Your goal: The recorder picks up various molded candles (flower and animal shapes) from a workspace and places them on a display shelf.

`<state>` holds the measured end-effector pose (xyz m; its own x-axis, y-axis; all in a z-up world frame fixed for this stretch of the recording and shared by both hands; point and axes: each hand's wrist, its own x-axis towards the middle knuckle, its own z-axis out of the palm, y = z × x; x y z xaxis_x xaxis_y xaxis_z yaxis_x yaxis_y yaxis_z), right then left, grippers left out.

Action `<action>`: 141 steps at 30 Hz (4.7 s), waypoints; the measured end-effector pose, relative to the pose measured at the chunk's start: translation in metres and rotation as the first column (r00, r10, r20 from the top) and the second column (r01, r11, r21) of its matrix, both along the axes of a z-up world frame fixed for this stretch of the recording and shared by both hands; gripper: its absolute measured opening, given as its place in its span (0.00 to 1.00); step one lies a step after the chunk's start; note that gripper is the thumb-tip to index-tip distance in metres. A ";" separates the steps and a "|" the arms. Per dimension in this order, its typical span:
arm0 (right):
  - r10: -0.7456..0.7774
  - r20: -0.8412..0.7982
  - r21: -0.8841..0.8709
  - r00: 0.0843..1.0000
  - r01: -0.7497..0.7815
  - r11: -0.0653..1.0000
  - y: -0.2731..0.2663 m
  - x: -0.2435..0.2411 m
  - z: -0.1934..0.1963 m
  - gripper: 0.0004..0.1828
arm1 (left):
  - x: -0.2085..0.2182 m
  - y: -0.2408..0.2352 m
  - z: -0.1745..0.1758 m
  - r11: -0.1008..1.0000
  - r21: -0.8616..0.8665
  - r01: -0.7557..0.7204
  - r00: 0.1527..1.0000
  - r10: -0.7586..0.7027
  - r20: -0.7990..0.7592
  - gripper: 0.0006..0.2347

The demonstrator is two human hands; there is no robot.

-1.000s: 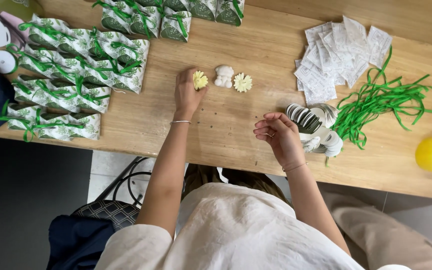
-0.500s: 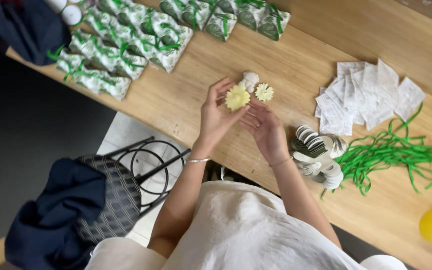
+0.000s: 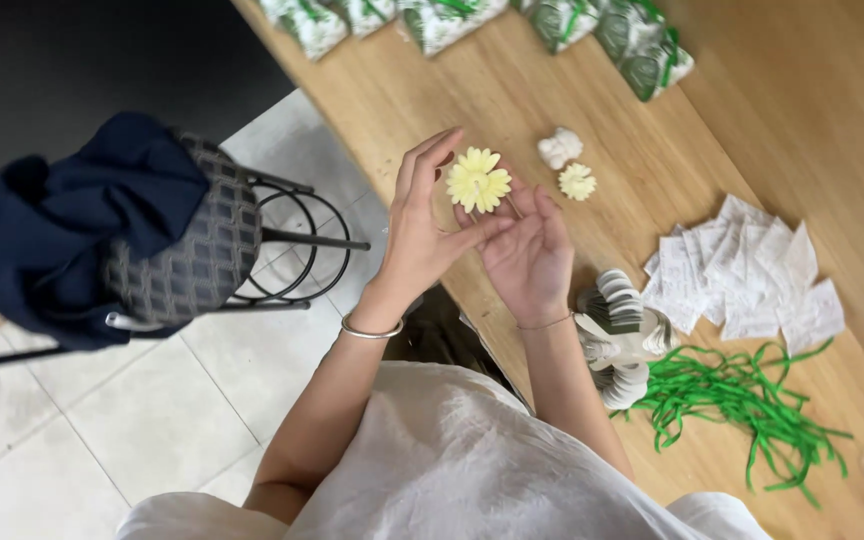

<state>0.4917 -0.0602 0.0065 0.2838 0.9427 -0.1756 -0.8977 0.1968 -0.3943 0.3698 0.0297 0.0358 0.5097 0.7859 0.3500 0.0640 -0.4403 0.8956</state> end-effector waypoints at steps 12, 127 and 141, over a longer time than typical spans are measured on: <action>0.512 0.080 0.040 0.855 -0.516 0.855 0.042 -0.134 0.037 0.33 | -0.184 -0.020 0.024 0.951 -0.041 -0.307 0.951 0.308 0.037 0.36; -0.373 0.097 -0.035 -0.923 0.371 -0.928 -1.349 -1.328 0.020 0.23 | -1.053 -1.448 0.021 -0.819 -0.092 0.566 -0.824 -0.565 -0.040 0.32; -0.426 0.109 -0.126 -0.898 0.413 -0.902 -1.660 -1.308 -0.001 0.24 | -1.032 -1.749 -0.016 -0.828 -0.172 0.533 -0.842 -0.539 -0.013 0.33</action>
<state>-0.8167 -1.7205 0.0052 0.1075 -0.9593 -0.2613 0.8274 0.2320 -0.5115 -0.6623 -1.7194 0.0198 0.0186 -0.9790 0.2030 -0.2157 0.1943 0.9569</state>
